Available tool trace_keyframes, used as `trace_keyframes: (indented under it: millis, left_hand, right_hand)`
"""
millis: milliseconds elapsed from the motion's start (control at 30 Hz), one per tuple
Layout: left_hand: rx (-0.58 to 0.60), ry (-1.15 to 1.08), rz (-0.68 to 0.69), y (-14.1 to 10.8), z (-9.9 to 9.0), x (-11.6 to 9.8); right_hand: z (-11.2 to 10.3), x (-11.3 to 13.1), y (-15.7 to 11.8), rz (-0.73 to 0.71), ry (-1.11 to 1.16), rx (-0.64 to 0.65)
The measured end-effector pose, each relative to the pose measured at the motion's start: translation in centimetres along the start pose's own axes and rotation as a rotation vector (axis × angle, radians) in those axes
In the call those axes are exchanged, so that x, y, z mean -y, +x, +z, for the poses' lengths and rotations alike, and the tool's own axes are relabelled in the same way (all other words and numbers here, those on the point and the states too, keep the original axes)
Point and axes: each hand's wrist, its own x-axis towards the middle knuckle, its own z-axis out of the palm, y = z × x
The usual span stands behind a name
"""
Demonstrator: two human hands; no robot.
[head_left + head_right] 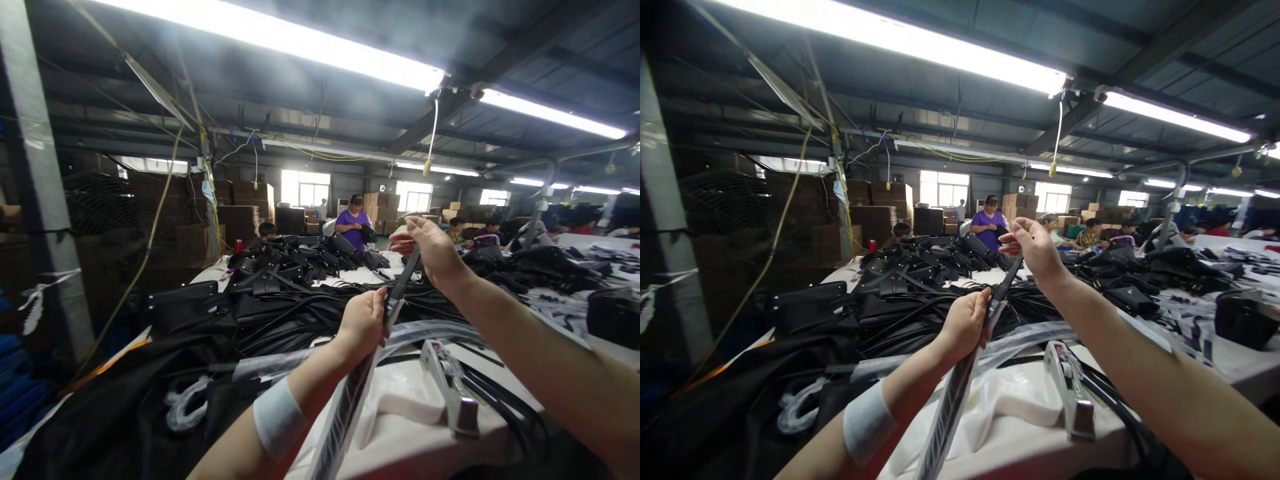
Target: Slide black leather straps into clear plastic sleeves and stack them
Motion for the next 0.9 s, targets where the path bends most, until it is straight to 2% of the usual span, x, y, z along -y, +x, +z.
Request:
trace_keyframes:
  millis: [67, 133, 233, 300, 400, 467, 533, 667, 733, 800, 900]
  left_hand:
    - [0.011, 0.000, -0.027, -0.3, 0.2, 0.6]
    - [0.016, -0.005, -0.033, -0.3, 0.1, 0.8]
    - [0.029, -0.050, -0.035, 0.0, -0.1, 0.7]
    - [0.024, -0.094, -0.027, 0.2, -0.2, 0.4]
    - [-0.013, -0.123, 0.016, 0.3, -0.4, -0.1]
    - [-0.048, -0.110, 0.058, 0.5, -0.7, -0.6]
    - [-0.083, -0.103, 0.099, 0.7, -1.0, -1.0]
    - [-0.139, -0.072, 0.165, 1.0, -1.7, -1.8]
    - [-0.141, -0.065, 0.160, 1.0, -1.9, -1.9]
    - [-0.139, -0.070, 0.140, 0.8, -1.9, -1.9]
    - [-0.141, -0.081, 0.126, 0.6, -1.9, -1.8]
  right_hand:
    - [-0.7, 0.1, 0.8, -0.022, -0.051, -0.001]
    - [-0.7, -0.3, 0.5, 0.024, -0.080, 0.065]
    - [0.5, -0.9, -1.0, 0.097, -0.051, 0.154]
    - [1.4, -0.9, -2.0, 0.111, 0.005, 0.155]
    - [2.5, -0.4, -2.8, 0.136, 0.109, 0.115]
    - [3.1, 0.0, -3.3, 0.138, 0.138, 0.134]
    - [3.7, 0.2, -3.8, 0.130, 0.114, 0.178]
    - [4.3, 0.3, -4.6, 0.218, -0.007, 0.317]
    - [4.2, 0.5, -4.3, 0.153, -0.031, 0.283]
    - [3.9, 0.5, -3.9, -0.007, -0.055, 0.206]
    - [3.8, 0.3, -3.8, -0.153, -0.158, 0.232]
